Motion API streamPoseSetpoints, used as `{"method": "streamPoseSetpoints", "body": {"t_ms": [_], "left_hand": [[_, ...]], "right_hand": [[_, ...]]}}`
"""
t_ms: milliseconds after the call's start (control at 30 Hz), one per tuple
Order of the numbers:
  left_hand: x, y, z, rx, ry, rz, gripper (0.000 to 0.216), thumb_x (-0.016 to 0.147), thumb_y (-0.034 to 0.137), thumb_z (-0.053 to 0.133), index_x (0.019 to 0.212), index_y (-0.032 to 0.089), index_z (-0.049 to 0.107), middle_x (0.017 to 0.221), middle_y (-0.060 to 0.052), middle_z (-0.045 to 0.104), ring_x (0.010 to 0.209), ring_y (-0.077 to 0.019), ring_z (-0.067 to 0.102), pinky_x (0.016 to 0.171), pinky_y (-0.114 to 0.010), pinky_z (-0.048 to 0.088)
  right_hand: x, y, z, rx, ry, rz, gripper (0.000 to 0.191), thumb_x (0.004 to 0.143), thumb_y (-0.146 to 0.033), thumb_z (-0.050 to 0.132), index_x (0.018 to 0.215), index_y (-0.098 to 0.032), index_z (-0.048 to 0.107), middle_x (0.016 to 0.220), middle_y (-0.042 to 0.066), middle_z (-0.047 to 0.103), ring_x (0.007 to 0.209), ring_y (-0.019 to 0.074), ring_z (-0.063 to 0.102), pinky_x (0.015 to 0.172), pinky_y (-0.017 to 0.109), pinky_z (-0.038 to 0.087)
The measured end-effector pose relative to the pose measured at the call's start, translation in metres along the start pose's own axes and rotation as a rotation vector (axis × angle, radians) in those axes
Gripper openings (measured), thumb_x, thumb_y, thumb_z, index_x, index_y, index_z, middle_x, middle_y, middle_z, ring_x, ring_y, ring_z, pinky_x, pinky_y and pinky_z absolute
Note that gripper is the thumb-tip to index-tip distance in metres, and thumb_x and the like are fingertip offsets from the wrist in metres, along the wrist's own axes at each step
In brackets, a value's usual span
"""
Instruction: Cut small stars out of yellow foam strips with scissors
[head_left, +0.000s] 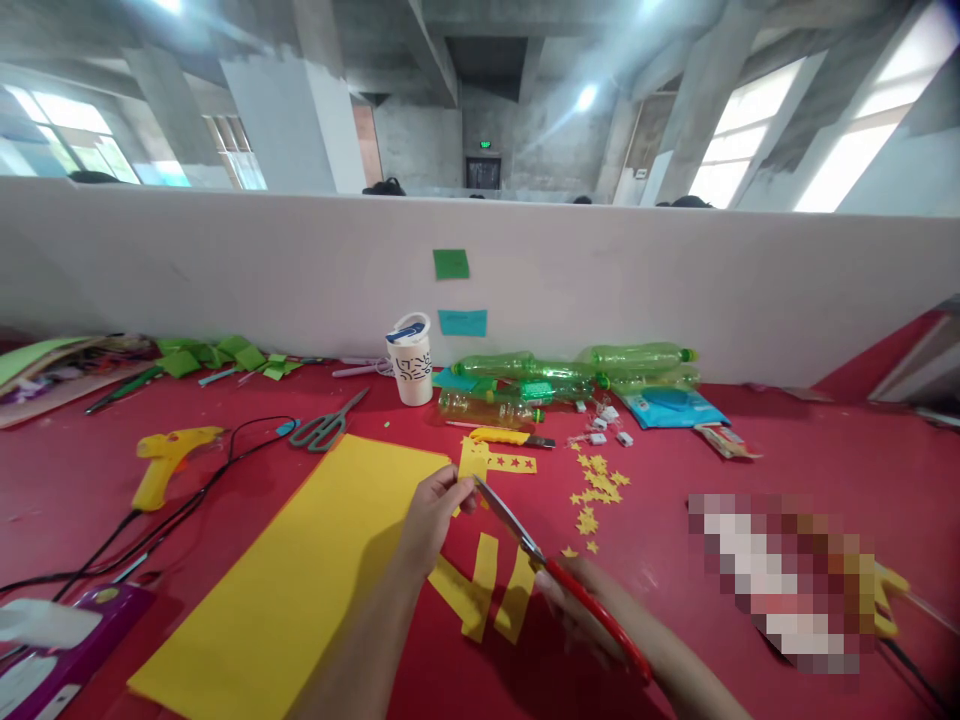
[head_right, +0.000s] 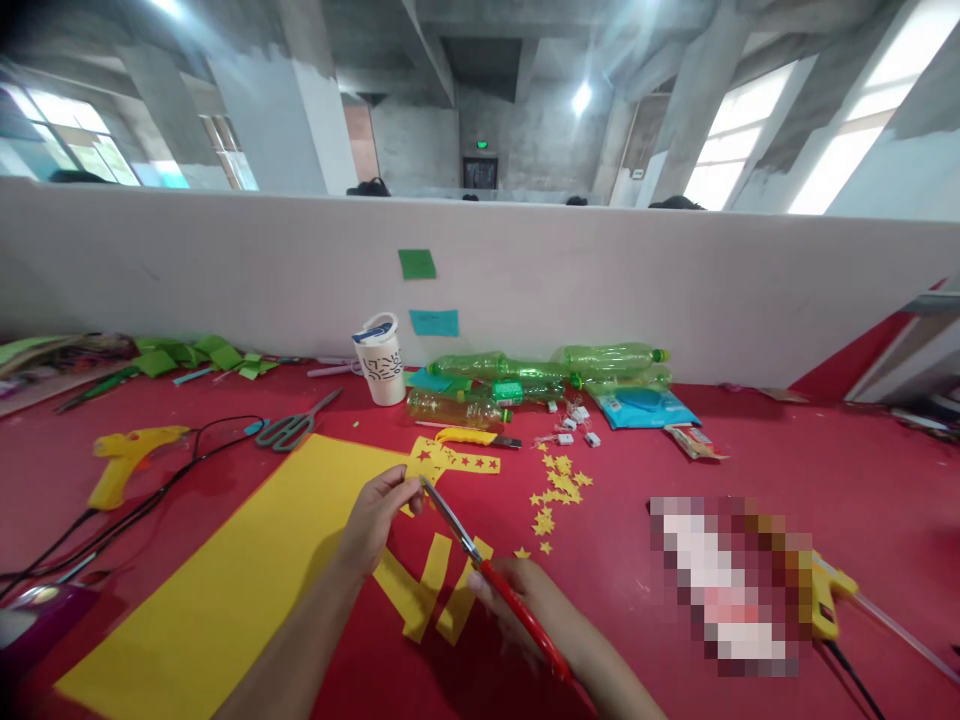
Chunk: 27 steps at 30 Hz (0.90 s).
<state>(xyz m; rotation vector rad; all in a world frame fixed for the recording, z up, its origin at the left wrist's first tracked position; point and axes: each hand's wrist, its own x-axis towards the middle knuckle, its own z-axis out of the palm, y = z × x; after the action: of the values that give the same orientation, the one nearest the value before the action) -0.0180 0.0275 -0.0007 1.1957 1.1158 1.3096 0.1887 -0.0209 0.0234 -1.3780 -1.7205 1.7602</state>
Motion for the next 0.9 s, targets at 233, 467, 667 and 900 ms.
{"method": "streamPoseSetpoints", "body": {"t_ms": [233,467,667,900], "left_hand": [[0.0,0.001,0.0,0.003,-0.004,-0.008,0.02,0.076,0.03,0.049,0.062,0.016,0.053,0.056,0.002,0.052,0.057,-0.0106,0.048,0.061,-0.023,0.038],[-0.001,0.004,0.001,0.019,0.005,-0.006,0.021,0.076,0.029,0.049,0.06,0.015,0.053,0.056,0.001,0.052,0.057,-0.0109,0.047,0.059,-0.023,0.038],[0.0,0.001,-0.001,0.029,0.016,0.008,0.021,0.075,0.028,0.049,0.06,0.014,0.055,0.056,0.0,0.053,0.057,-0.0114,0.048,0.06,-0.023,0.038],[-0.003,0.003,0.002,-0.025,0.019,0.019,0.022,0.075,0.026,0.05,0.057,0.015,0.055,0.055,0.0,0.054,0.057,-0.0117,0.05,0.061,-0.024,0.04]], "right_hand": [[0.001,0.007,-0.001,-0.01,-0.017,0.009,0.036,0.077,-0.051,0.048,0.064,-0.018,0.041,0.045,-0.007,0.035,0.033,0.005,0.035,0.03,0.014,0.025],[0.004,0.017,-0.003,-0.069,0.023,-0.01,0.039,0.077,-0.054,0.047,0.063,-0.018,0.041,0.047,-0.007,0.036,0.036,0.005,0.037,0.034,0.015,0.027],[0.001,0.014,-0.005,-0.105,0.019,-0.009,0.039,0.077,-0.054,0.046,0.065,-0.018,0.041,0.046,-0.007,0.037,0.037,0.0056,0.038,0.036,0.015,0.026],[0.0,0.013,-0.002,-0.028,0.017,-0.012,0.039,0.075,-0.055,0.049,0.066,-0.018,0.041,0.051,-0.006,0.038,0.044,0.0078,0.041,0.04,0.017,0.031]]}}
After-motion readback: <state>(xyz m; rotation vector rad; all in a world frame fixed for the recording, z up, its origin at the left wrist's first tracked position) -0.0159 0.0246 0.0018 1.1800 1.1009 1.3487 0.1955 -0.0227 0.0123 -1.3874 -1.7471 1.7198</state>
